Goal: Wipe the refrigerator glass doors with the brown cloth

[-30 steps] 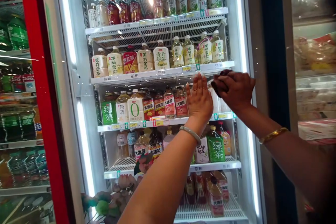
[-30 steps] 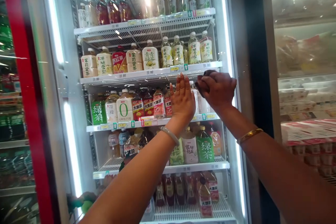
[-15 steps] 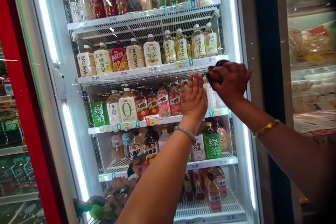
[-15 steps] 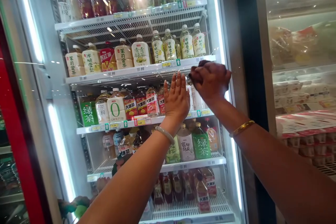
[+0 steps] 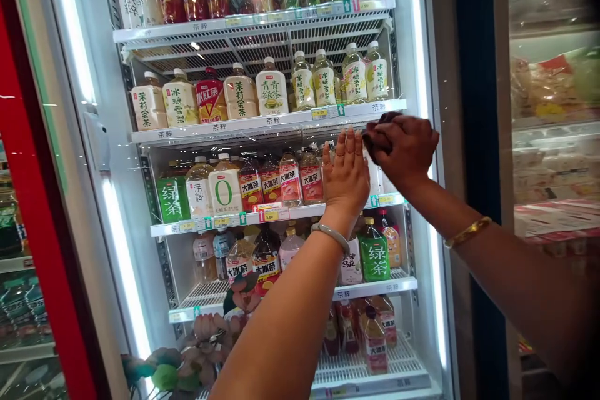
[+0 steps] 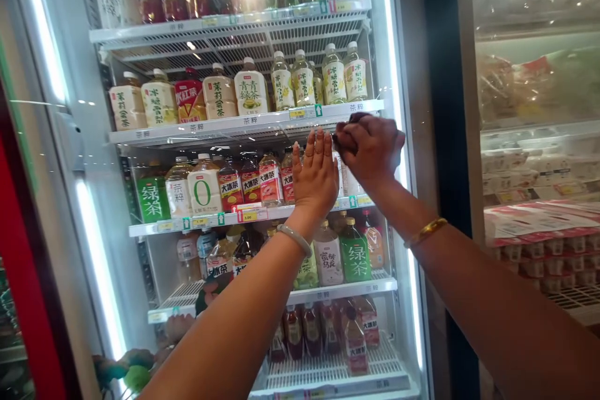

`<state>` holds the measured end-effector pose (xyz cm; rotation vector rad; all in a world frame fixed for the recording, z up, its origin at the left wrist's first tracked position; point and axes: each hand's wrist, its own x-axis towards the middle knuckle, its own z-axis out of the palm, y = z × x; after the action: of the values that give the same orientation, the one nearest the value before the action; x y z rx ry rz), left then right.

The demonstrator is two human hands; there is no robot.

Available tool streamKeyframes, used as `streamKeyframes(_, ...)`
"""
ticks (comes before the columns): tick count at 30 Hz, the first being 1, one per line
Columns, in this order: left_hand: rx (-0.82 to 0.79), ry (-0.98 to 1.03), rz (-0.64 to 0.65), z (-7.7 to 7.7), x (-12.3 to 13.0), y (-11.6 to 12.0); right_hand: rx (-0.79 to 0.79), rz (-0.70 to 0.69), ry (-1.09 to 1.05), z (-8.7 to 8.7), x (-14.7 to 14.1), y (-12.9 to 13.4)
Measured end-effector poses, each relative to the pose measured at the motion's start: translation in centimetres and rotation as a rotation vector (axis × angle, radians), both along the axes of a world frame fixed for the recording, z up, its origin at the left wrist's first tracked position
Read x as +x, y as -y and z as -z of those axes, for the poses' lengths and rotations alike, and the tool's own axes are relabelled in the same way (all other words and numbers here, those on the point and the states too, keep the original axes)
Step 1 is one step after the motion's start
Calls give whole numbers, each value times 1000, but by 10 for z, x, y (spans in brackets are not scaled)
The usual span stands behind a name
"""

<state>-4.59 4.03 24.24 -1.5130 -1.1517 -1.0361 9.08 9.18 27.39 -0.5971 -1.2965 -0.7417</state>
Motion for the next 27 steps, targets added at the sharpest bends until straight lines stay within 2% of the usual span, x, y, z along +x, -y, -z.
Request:
streamKeyframes(3,11,-8,-8,2,-1,-1,107,-2,200,34,7,3)
streamKeyframes(6,17,-5,-9,5,-1,-2,141,16,343,58,38,-11)
streamKeyframes(8,14,14,-10,7,0,-1,106,21,348,56,54,-22)
streamKeyframes(10,12,37,-8,9,2,-1,39,16,198,43,54,-26)
streamKeyframes(12,9,51,-3,12,3,0,-22,16,-32,30,39,-22)
streamKeyframes(14,10,54,4,15,4,0,-40,19,-157,26,19,-12)
streamKeyframes(16,17,51,5,20,3,1,4,6,-74,37,6,-2)
streamKeyframes(18,21,38,-2,27,2,2,117,-15,108,57,8,1)
streamKeyframes(20,19,21,-20,35,0,3,235,-18,284,78,26,-4)
streamKeyframes(22,21,17,-41,43,0,3,301,-17,408,89,48,-14)
streamKeyframes(24,17,30,-52,48,1,3,277,-3,449,86,63,-24)
streamKeyframes(27,-3,61,-48,50,3,4,124,34,244,66,56,-25)
